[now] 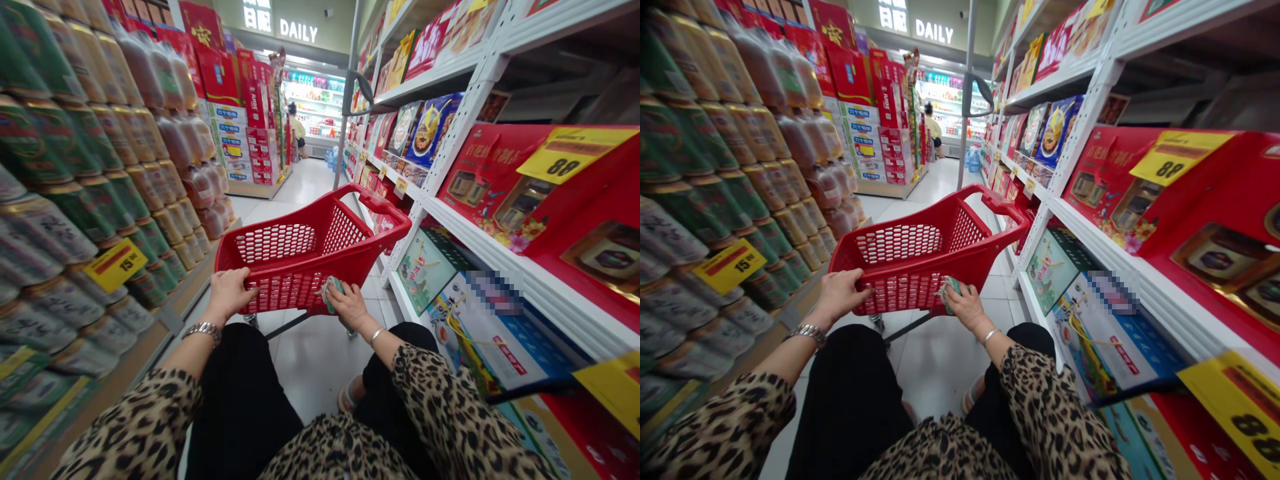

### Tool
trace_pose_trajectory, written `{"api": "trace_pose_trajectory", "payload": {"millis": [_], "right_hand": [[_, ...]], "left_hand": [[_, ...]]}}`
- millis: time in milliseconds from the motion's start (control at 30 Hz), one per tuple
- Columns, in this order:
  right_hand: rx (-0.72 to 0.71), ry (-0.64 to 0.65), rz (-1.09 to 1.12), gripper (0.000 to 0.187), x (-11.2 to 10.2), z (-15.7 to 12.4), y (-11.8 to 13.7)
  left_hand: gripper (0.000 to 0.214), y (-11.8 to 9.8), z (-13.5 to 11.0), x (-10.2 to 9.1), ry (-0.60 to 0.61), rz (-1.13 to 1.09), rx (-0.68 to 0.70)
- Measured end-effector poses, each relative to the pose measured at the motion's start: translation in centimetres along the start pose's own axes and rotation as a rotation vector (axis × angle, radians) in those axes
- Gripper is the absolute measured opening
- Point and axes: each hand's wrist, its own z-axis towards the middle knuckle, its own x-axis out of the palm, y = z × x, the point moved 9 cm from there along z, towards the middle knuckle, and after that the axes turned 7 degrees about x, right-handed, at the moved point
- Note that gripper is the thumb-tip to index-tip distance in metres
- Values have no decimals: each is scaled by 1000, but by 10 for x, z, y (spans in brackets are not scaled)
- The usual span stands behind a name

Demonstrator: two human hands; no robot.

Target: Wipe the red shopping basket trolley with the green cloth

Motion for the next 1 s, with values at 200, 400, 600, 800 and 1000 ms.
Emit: {"api": "trace_pose_trajectory", "payload": {"millis": [200,400,600,800,1000], "right_hand": [[112,18,-42,32,-1,-36,-36],[-36,-21,1,32,-4,-17,17],[-351,-63,79,37,-7,12,98],[-323,68,41,29,11,11,83],[-161,133,-2,32,18,-20,22]], "left_hand": [[22,-2,4,2,-22,-21,-8],[21,-9,5,3,-29,-1,0],[22,-15,-1,0,15,32,4],[26,-9,-5,1,5,40,8],[24,-6,-3,1,-10,43,7]]}}
